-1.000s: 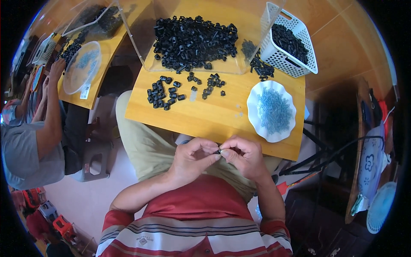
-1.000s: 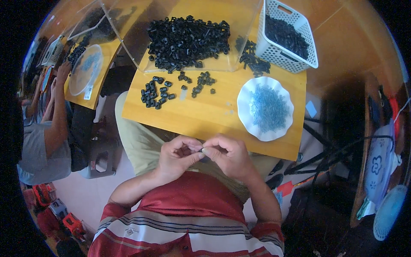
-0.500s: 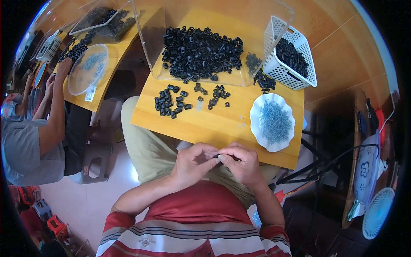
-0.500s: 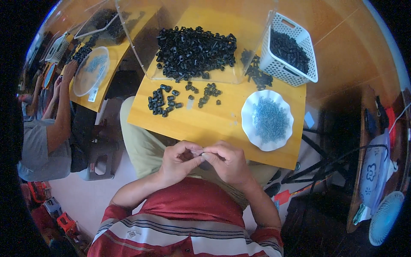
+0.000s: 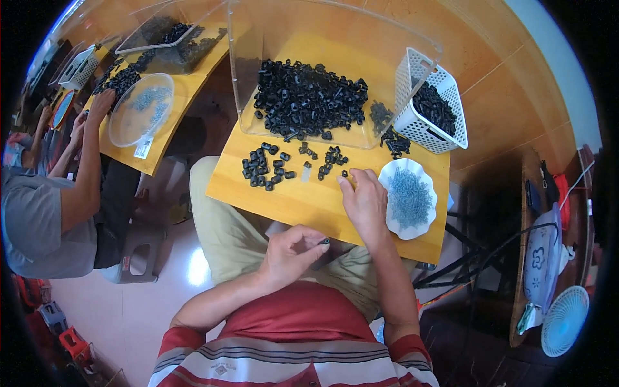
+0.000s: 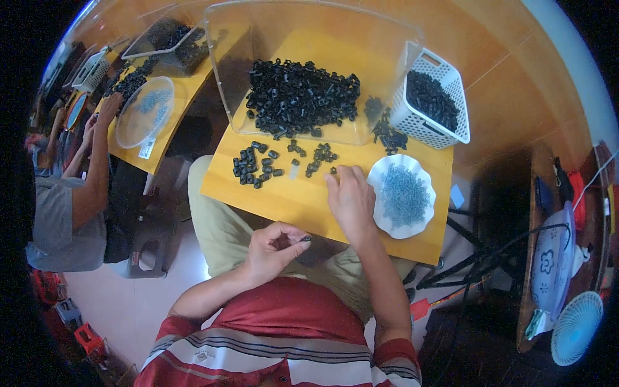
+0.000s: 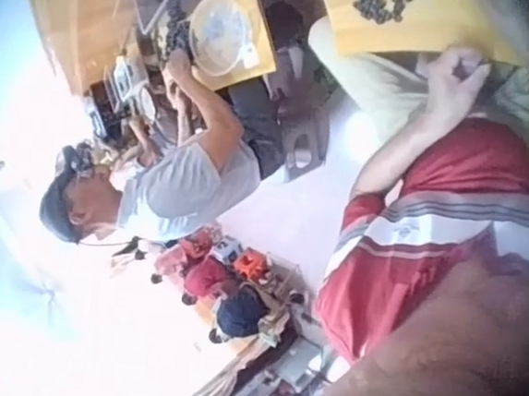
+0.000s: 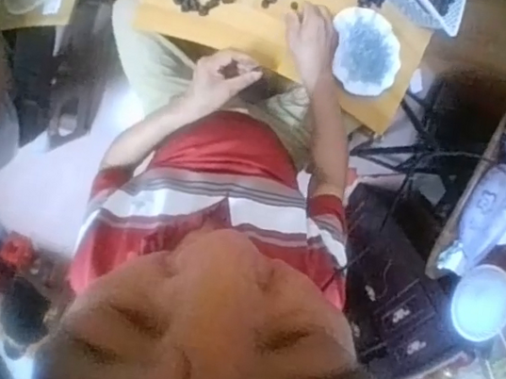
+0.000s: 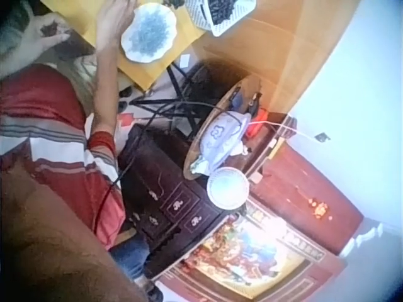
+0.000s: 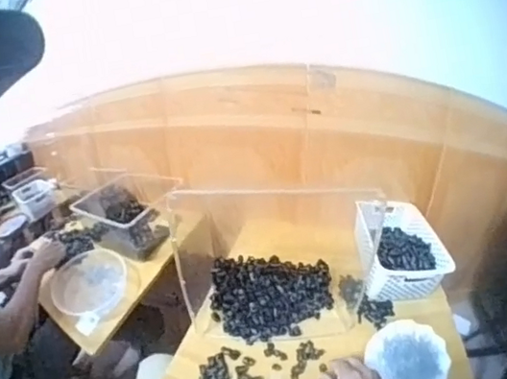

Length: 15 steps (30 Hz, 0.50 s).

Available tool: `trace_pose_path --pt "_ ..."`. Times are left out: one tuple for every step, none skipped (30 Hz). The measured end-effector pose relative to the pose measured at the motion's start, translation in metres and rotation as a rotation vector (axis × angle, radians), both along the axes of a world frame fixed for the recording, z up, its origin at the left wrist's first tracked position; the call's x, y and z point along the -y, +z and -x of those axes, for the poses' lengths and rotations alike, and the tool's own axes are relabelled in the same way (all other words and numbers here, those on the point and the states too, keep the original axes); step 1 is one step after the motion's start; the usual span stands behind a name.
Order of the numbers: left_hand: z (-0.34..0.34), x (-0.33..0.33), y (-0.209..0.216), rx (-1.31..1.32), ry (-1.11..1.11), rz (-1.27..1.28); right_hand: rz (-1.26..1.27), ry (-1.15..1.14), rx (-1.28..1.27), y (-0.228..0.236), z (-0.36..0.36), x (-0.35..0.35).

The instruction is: The person assembles plastic parts by picking black pieces from a container and small plugs from a dish, inserting the plugs into the pieces by hand, and setting the assembled items on the table.

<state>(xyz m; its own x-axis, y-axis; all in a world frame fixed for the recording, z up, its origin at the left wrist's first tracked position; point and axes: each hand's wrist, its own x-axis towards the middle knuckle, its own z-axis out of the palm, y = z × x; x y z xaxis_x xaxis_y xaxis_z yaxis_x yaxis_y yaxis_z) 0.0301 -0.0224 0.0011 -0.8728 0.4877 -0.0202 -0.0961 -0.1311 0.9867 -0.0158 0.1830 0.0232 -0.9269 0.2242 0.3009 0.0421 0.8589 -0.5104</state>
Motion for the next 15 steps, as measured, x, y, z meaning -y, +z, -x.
trace_pose_path --pt "-0.001 0.001 0.003 0.014 -0.004 0.027 -0.048 -0.043 0.070 -0.001 0.003 0.000" --pt "-0.001 0.004 0.002 0.012 0.004 0.025 -0.094 -0.078 0.142 -0.002 0.007 0.003" --pt "-0.002 0.006 0.001 0.021 0.016 0.046 -0.096 -0.072 0.140 -0.002 0.010 0.005" --pt "-0.003 0.009 0.000 0.031 0.028 0.066 -0.094 -0.076 0.186 -0.002 0.012 0.007" --pt "-0.003 0.010 -0.002 0.030 0.030 0.062 -0.094 -0.085 0.233 -0.002 0.014 0.007" --pt "-0.003 0.011 -0.003 0.027 0.039 0.053 -0.098 -0.083 0.233 -0.002 0.015 0.008" --pt "-0.003 0.012 -0.005 0.023 0.047 0.045 -0.101 -0.078 0.231 -0.004 0.016 0.009" --pt "-0.002 0.013 -0.005 0.023 0.047 0.039 -0.104 -0.074 0.229 -0.005 0.016 0.009" --pt "-0.001 0.013 -0.006 0.000 0.047 0.051 -0.109 -0.075 0.228 -0.006 0.016 0.008" --pt "-0.001 0.014 -0.006 -0.022 0.048 0.063 -0.127 -0.061 0.233 -0.007 0.016 0.007" --pt "-0.001 0.014 -0.008 -0.023 0.050 0.058 -0.143 -0.044 0.237 -0.008 0.016 0.006" --pt "-0.001 0.014 -0.010 -0.006 0.056 0.019 -0.148 -0.044 0.236 -0.008 0.015 0.007" --pt "-0.001 0.015 -0.011 0.011 0.061 -0.020 -0.173 -0.015 0.215 -0.009 0.013 0.007" --pt "0.000 0.016 -0.011 0.010 0.061 -0.024 -0.198 0.013 0.194 -0.009 0.010 0.008" --pt "0.001 0.017 -0.011 0.008 0.051 -0.030 -0.202 0.013 0.194 -0.009 0.007 0.007"
